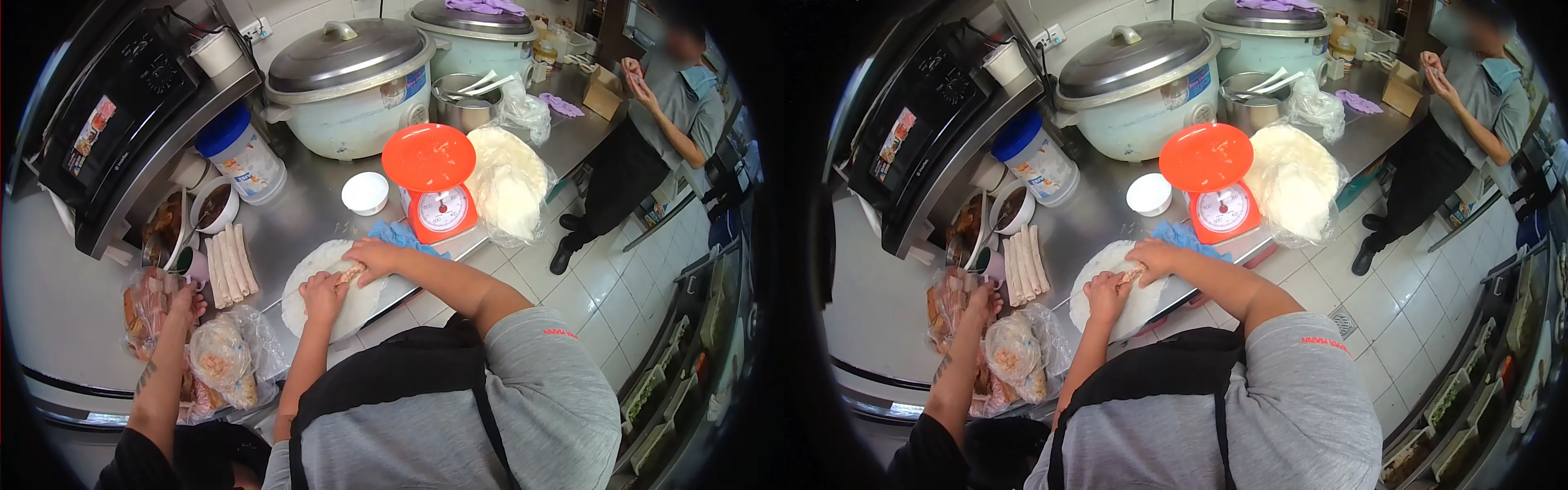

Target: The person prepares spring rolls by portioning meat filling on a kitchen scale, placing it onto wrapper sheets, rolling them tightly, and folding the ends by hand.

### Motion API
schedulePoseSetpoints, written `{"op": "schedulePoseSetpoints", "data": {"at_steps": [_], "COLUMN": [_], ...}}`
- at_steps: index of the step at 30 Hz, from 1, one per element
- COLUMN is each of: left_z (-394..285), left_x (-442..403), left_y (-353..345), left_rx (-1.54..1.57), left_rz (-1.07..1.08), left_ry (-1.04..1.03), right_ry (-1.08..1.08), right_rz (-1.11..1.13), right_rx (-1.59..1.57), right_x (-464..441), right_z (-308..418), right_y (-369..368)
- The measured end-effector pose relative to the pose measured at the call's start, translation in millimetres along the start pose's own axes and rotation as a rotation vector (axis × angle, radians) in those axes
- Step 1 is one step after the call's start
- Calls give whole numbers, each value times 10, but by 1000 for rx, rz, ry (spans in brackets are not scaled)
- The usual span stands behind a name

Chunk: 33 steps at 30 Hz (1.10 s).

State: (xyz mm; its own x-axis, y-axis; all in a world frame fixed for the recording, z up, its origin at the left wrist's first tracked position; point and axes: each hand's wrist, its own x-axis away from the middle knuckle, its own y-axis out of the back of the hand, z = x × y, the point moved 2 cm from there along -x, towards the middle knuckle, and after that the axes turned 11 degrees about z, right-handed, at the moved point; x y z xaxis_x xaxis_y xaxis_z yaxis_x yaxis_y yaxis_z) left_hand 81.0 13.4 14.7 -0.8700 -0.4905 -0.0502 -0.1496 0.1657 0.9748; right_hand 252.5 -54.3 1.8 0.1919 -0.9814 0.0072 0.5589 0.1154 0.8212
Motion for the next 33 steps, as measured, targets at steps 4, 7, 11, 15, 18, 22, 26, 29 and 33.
{"op": "schedulePoseSetpoints", "data": {"at_steps": [4,7,11,15,18,22,26,29,33], "left_z": [-38,-22,-34,-58,-54,-32,-43,0,25], "left_x": [0,10,6,-66,-74,-68,-52,-44,-38], "left_y": [50,40,29,56,13,-24,-40,-46,-73], "left_rx": [16,20,14,67,90,103,43,66,81], "left_rz": [-4,38,6,-28,-41,-60,-99,-74,-77], "left_ry": [5,25,5,-40,-39,-24,22,4,-4], "right_ry": [88,2,-75,66,-22,-69,-71,-107,-54], "right_rz": [-218,-286,-309,-213,-220,-172,-142,-96,-98], "right_rx": [-295,-688,-586,-178,-96,-79,58,100,49], "right_x": [-26,43,102,-59,-80,-72,-52,-118,-83], "right_z": [-238,-408,-310,-30,75,66,189,202,134], "right_y": [-45,-20,60,-38,-142,-160,-143,-213,-204]}}
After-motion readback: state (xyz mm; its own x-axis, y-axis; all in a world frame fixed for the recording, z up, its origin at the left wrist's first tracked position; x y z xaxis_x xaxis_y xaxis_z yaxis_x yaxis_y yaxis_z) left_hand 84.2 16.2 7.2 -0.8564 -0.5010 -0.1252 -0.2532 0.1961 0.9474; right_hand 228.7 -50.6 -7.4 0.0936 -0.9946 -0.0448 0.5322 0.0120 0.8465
